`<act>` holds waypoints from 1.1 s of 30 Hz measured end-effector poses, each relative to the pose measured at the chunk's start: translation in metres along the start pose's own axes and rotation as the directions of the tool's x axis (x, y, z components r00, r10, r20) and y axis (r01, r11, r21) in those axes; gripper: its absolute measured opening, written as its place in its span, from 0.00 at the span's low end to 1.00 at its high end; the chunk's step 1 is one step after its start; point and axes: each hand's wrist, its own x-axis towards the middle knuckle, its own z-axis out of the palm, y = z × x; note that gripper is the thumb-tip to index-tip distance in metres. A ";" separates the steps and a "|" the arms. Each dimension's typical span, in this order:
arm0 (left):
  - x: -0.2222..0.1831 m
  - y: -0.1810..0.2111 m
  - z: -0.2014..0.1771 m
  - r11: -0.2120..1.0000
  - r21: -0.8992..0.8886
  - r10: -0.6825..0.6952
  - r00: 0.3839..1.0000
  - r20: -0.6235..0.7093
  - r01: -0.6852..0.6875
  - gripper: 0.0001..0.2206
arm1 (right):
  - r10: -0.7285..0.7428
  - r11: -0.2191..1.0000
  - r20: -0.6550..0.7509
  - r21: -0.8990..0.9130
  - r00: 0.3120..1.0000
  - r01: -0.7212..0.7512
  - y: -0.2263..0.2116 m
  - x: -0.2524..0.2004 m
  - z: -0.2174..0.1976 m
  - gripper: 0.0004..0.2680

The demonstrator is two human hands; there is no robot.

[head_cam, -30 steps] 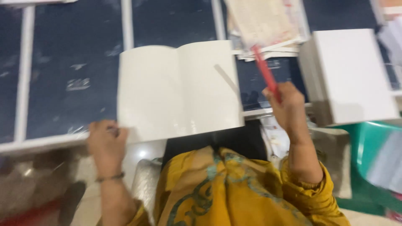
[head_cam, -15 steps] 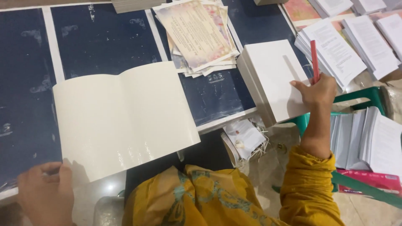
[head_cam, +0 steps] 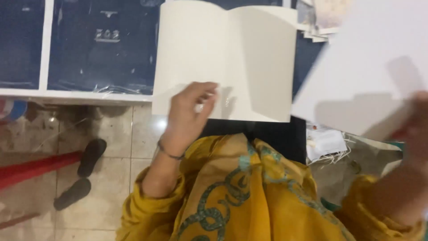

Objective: The person inserts a stack of white paper sheets into a printed booklet cover, presses the spine to flatten it, and places the finished booklet on a growing pile. This is repeated for multiple booklets.

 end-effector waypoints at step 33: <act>0.010 -0.020 0.029 0.904 0.427 -0.072 0.985 0.155 -0.001 0.16 | -0.099 0.944 -0.040 0.313 0.994 0.107 -0.213 0.027 0.135 0.17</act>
